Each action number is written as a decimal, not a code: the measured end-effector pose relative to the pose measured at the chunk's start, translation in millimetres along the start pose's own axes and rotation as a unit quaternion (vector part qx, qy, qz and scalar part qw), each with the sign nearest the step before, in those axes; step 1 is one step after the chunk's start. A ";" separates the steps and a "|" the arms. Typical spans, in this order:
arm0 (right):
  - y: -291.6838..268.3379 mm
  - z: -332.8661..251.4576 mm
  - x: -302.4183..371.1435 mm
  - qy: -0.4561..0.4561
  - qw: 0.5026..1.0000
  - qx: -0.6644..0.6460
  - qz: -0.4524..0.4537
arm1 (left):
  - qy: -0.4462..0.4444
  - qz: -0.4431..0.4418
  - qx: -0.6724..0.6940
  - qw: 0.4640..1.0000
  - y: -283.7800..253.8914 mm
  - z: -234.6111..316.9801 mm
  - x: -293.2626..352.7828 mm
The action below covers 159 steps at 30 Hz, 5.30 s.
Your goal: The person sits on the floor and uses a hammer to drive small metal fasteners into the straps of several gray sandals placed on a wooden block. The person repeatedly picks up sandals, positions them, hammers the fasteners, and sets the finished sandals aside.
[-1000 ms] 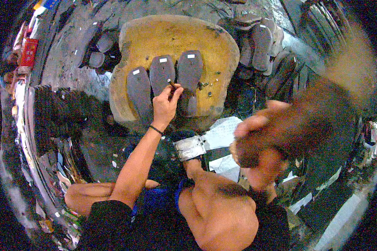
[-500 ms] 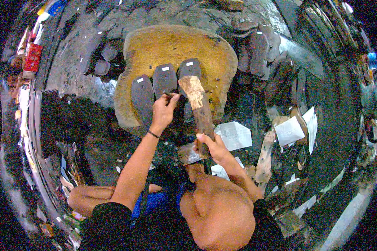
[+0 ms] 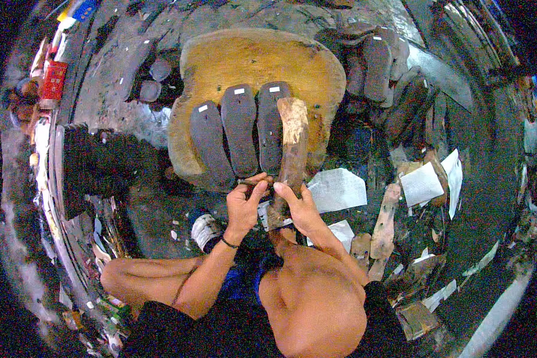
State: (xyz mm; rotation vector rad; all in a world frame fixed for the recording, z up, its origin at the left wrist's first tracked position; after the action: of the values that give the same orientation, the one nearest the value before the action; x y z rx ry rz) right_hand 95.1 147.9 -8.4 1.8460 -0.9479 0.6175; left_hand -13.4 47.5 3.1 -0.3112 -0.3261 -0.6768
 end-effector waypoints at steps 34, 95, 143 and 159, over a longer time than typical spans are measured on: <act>85.2 -147.7 99.6 -0.382 0.899 0.077 -0.201 | 0.239 0.145 -0.315 0.907 -38.2 11.5 -93.1; 36.6 21.8 -10.7 0.069 0.996 0.022 -0.048 | 0.038 0.081 -0.053 0.995 -53.7 -2.1 9.5; 46.0 27.1 -19.1 -0.018 0.983 0.136 -0.120 | -0.024 0.229 0.074 0.970 -120.6 -51.2 -58.4; 21.7 3.7 20.3 -0.031 0.970 0.237 -0.041 | 0.042 0.219 -0.042 0.974 -113.0 -32.4 -62.8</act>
State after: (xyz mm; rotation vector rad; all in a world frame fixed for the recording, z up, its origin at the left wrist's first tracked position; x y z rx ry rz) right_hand 89.0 131.9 16.1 2.3264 -0.8042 0.7895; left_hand -126.9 -13.3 -31.1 -0.4181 -0.1404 -0.2669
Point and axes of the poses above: each hand's wrist, its own x-axis away from the middle knuckle, its own y-axis out of the palm, z = x × y, the point moved 3 cm from there along -x, towards the middle knuckle, and after that the axes turned 13 degrees about -x, right-handed, at the moved point
